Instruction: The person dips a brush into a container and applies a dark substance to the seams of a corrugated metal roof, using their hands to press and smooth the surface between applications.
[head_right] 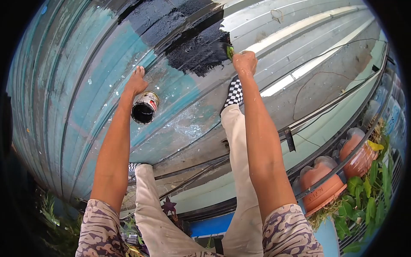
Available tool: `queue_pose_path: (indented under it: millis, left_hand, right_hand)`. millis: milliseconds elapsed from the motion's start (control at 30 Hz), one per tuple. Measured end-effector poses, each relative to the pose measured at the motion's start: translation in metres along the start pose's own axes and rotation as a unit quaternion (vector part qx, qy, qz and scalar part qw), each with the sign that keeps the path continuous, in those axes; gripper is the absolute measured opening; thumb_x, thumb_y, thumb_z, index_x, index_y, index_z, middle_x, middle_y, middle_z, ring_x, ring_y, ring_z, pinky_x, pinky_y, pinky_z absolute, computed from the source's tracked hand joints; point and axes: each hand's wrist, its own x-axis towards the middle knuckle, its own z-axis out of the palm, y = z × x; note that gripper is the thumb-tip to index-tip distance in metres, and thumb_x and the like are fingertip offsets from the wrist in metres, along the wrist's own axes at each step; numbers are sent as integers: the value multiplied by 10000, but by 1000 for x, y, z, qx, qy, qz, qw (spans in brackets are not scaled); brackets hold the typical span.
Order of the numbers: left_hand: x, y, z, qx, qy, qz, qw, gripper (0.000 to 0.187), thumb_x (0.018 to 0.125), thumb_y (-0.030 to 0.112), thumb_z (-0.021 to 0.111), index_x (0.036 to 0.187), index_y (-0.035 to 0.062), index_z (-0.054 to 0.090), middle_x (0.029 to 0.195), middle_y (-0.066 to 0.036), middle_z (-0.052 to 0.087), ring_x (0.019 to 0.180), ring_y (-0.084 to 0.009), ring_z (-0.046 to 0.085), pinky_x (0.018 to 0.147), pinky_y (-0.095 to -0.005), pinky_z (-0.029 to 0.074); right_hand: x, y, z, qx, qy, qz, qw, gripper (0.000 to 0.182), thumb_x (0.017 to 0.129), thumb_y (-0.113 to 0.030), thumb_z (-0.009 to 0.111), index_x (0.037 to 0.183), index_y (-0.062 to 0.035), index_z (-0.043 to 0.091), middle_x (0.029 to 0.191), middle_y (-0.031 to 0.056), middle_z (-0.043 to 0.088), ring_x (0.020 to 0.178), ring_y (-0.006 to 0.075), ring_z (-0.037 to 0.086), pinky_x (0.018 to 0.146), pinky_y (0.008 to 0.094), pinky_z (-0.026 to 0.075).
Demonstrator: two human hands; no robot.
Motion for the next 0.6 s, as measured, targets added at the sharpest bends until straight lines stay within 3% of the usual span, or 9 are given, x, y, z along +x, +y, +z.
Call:
queue_pose_path:
  millis: [33,100,200,267,300,367,500,533,600]
  left_hand:
    - [0,-1,2,-1,-2,1,1000,787,850,235,508,1537,59,166,1605,-131,144,1467,-313,191,1196,-378,234]
    - [1,0,1,13,4,11,1000,780,849,230,492,1533,42,166,1602,-149,148,1463,-329,197,1194,-383,236]
    - [-4,6,2,-5,21,10,1000,788,806,199,471,1500,-47,191,1572,-242,168,1452,-382,194,1196,-387,214]
    - [0,8,6,10,19,-4,1000,792,826,224,490,1515,-9,177,1586,-201,155,1458,-363,190,1196,-383,219]
    - [2,9,8,28,17,-18,999,797,846,248,509,1530,29,162,1601,-160,142,1464,-343,187,1197,-379,225]
    - [7,4,13,31,20,-12,999,807,844,254,516,1531,29,157,1602,-159,136,1466,-342,180,1197,-378,222]
    - [7,-4,22,41,35,11,998,832,831,258,532,1534,33,146,1606,-157,116,1470,-341,163,1198,-379,218]
    - [5,-4,23,43,34,14,998,832,831,258,532,1534,33,146,1606,-157,116,1470,-341,163,1198,-379,218]
    - [5,-8,26,27,56,21,998,840,820,251,535,1533,34,147,1607,-157,112,1471,-340,159,1200,-378,214]
  right_hand:
    - [-3,6,1,-2,0,1,1000,264,734,-156,655,926,20,699,1018,277,678,938,426,662,833,461,524]
    - [-6,22,14,-12,178,-47,983,228,744,-127,590,895,13,687,957,301,670,897,466,649,815,496,517]
    - [-54,24,60,-6,55,-199,978,220,732,-114,611,875,41,674,863,306,656,893,487,630,823,492,507]
    - [-67,27,65,30,-91,-194,976,198,718,-116,648,837,35,695,880,289,672,894,467,644,826,464,512]
    - [-64,31,63,32,-91,-190,977,198,718,-116,648,837,35,695,880,289,672,894,467,644,826,464,512]
    - [-44,36,53,41,-166,-68,983,187,715,-122,665,812,32,709,887,279,685,897,443,659,832,443,511]
    - [-39,25,20,100,65,41,992,211,752,-145,643,831,40,706,919,275,688,917,431,663,839,474,503]
    - [-51,20,39,72,144,13,987,216,758,-133,627,862,45,693,917,287,681,926,441,657,837,489,502]
    - [-83,14,80,27,150,-41,987,223,754,-118,625,890,49,679,903,301,673,934,451,649,833,501,501]
